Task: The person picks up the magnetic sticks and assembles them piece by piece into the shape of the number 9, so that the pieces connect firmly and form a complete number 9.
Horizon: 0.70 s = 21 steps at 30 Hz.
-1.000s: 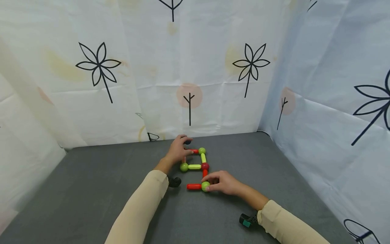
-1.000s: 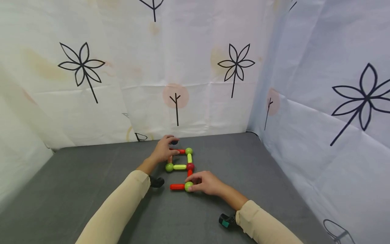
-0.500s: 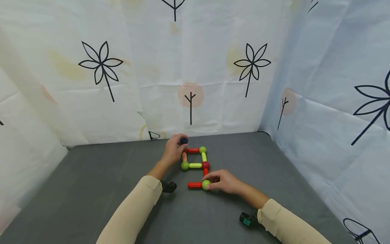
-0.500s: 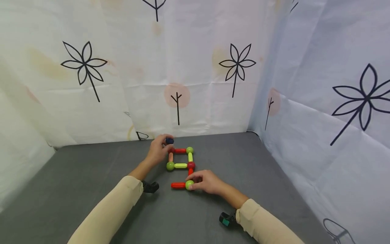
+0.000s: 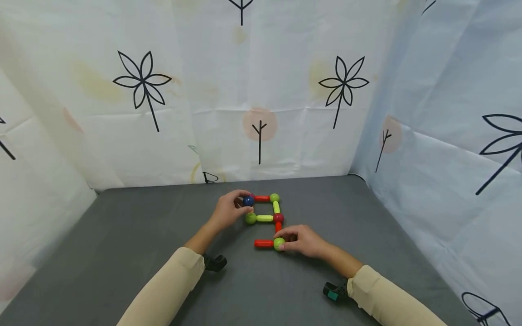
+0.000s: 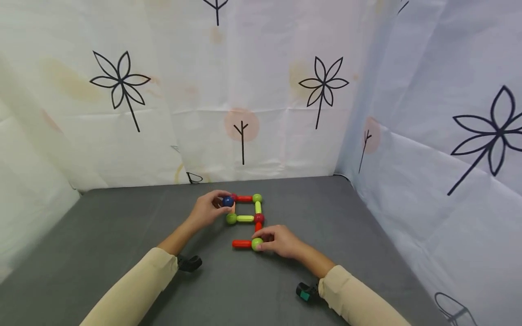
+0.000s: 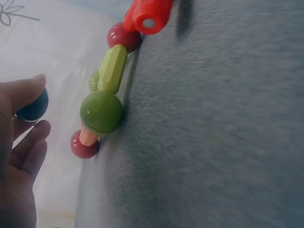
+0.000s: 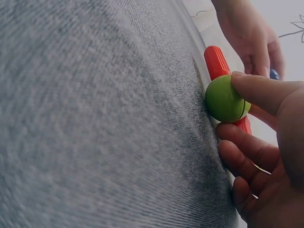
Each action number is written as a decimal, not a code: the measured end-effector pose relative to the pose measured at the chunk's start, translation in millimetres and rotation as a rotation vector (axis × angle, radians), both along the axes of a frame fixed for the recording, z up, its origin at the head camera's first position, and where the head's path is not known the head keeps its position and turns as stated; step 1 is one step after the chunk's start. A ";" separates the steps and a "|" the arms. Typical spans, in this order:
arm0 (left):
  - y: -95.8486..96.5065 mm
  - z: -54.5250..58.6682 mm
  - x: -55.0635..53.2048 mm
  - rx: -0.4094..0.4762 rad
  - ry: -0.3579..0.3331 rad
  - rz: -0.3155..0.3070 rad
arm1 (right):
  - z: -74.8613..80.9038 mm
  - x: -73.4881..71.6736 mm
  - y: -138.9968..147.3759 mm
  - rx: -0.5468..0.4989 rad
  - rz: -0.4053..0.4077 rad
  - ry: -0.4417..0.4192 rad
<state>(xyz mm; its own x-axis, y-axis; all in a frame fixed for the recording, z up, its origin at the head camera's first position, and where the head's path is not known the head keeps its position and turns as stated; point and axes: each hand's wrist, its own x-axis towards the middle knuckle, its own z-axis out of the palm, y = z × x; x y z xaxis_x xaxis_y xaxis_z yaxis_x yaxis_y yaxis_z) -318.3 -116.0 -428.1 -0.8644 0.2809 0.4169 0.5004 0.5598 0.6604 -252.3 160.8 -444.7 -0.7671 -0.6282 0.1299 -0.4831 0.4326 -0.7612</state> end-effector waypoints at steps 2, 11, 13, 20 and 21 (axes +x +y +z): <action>-2.3 -0.1 5.6 -0.030 -0.029 -0.016 | 0.6 -0.1 0.4 0.007 -0.003 0.009; -15.5 -2.6 24.8 -0.143 -0.205 -0.156 | 0.3 1.2 -0.4 0.017 -0.017 0.024; -18.4 -3.2 27.7 -0.165 -0.234 -0.213 | 0.0 1.3 -0.4 0.011 -0.021 0.027; -23.4 -6.9 34.6 -0.197 -0.319 -0.342 | -1.1 0.6 -2.9 0.027 -0.046 0.038; -23.8 -7.3 35.6 -0.200 -0.331 -0.348 | -1.3 0.3 -3.5 0.027 -0.047 0.038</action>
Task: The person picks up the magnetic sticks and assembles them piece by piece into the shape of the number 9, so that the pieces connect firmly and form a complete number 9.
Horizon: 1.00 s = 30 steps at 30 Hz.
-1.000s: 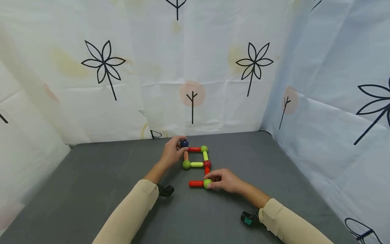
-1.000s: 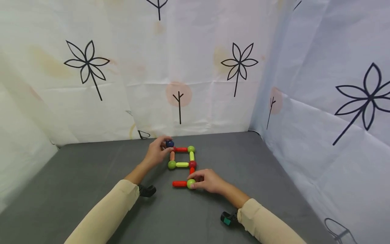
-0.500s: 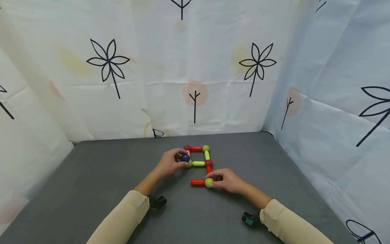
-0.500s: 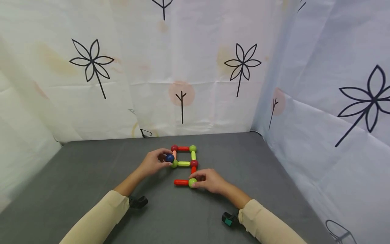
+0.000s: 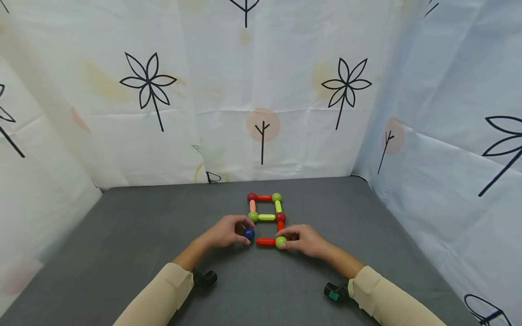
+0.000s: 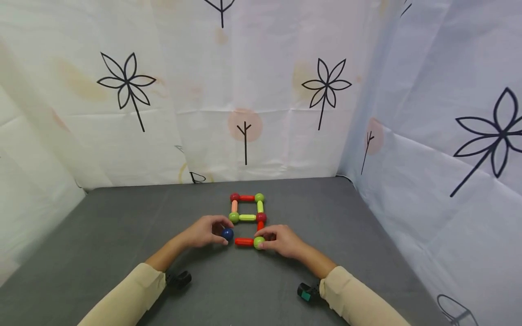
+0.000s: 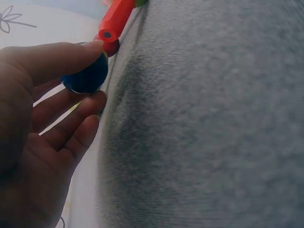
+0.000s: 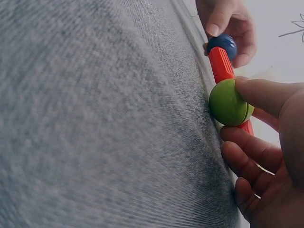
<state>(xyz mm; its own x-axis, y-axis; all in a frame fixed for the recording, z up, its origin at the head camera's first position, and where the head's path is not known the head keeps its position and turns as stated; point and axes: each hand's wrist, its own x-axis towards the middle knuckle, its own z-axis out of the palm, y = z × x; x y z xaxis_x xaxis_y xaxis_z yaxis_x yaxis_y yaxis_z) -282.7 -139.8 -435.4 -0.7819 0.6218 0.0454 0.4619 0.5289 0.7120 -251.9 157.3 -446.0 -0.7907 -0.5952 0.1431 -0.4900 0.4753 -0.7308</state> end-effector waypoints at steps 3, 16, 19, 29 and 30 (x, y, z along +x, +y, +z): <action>-0.1 -2.0 1.4 -0.008 -0.032 -0.014 | -0.6 -1.1 -0.5 -0.010 0.001 0.002; 3.3 -3.7 6.1 -0.004 -0.100 -0.035 | 1.6 -1.5 1.5 -0.018 0.023 0.010; 3.2 -3.1 5.4 0.033 -0.076 0.001 | 1.7 -1.9 1.2 -0.013 0.014 0.012; 9.8 -9.4 -18.0 0.158 0.219 0.331 | 3.1 -6.2 -4.6 -0.010 -0.025 -0.007; 10.2 -9.5 -21.1 0.154 0.219 0.332 | 3.2 -6.9 -5.6 -0.009 -0.031 -0.008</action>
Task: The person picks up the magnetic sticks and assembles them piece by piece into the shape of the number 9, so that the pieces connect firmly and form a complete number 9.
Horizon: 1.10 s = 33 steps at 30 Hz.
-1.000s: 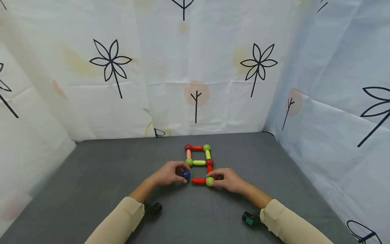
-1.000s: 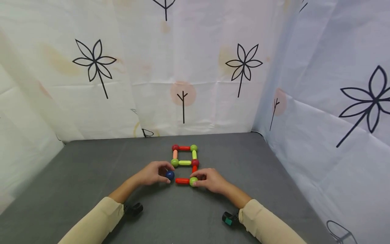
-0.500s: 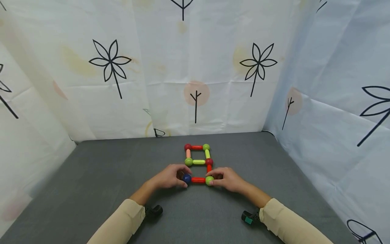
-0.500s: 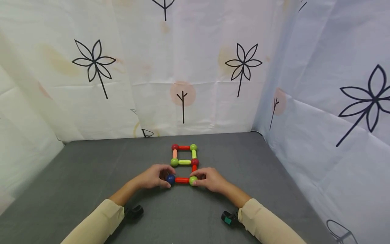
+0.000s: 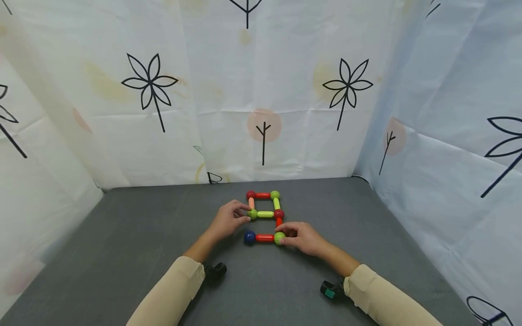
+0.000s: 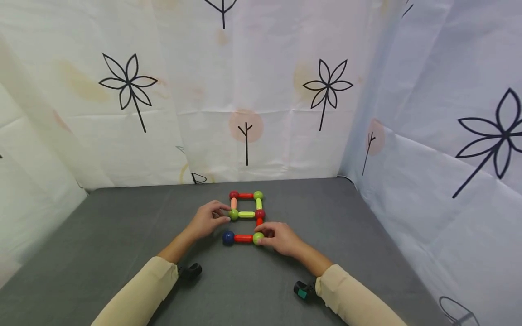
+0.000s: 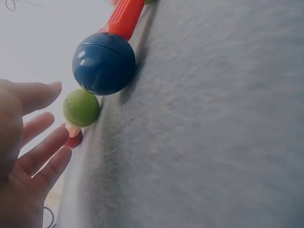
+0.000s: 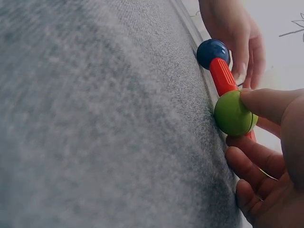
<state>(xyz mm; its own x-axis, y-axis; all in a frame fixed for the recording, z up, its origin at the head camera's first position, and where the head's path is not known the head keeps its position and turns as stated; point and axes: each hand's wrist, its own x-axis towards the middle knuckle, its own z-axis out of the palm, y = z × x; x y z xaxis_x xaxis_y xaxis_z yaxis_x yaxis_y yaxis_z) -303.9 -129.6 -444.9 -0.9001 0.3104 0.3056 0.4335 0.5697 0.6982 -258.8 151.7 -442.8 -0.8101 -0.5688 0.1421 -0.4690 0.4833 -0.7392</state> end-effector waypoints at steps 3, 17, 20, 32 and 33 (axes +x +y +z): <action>2.1 -0.8 -9.7 -0.028 -0.014 -0.005 | 0.1 -1.4 -2.3 0.002 -0.019 -0.002; -1.2 -3.8 -28.0 -0.089 -0.020 0.017 | -0.4 -16.1 -10.7 0.019 -0.010 -0.009; -3.8 -5.5 -28.9 -0.074 -0.009 0.020 | 1.0 -17.4 -12.8 0.025 0.001 -0.006; -17.2 -6.4 -25.3 -0.011 -0.017 0.048 | 7.2 -18.3 -9.5 -0.003 0.001 -0.025; -20.0 -5.9 -24.3 -0.010 -0.012 0.058 | 7.6 -19.0 -6.2 -0.004 -0.004 -0.019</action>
<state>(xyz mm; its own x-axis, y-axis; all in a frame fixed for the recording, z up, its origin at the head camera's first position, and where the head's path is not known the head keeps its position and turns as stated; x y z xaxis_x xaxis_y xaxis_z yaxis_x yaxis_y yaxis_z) -328.2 -149.6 -450.8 -0.9203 0.2609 0.2914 0.3911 0.6006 0.6974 -277.8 145.5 -435.2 -0.8152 -0.5647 0.1290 -0.4526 0.4820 -0.7502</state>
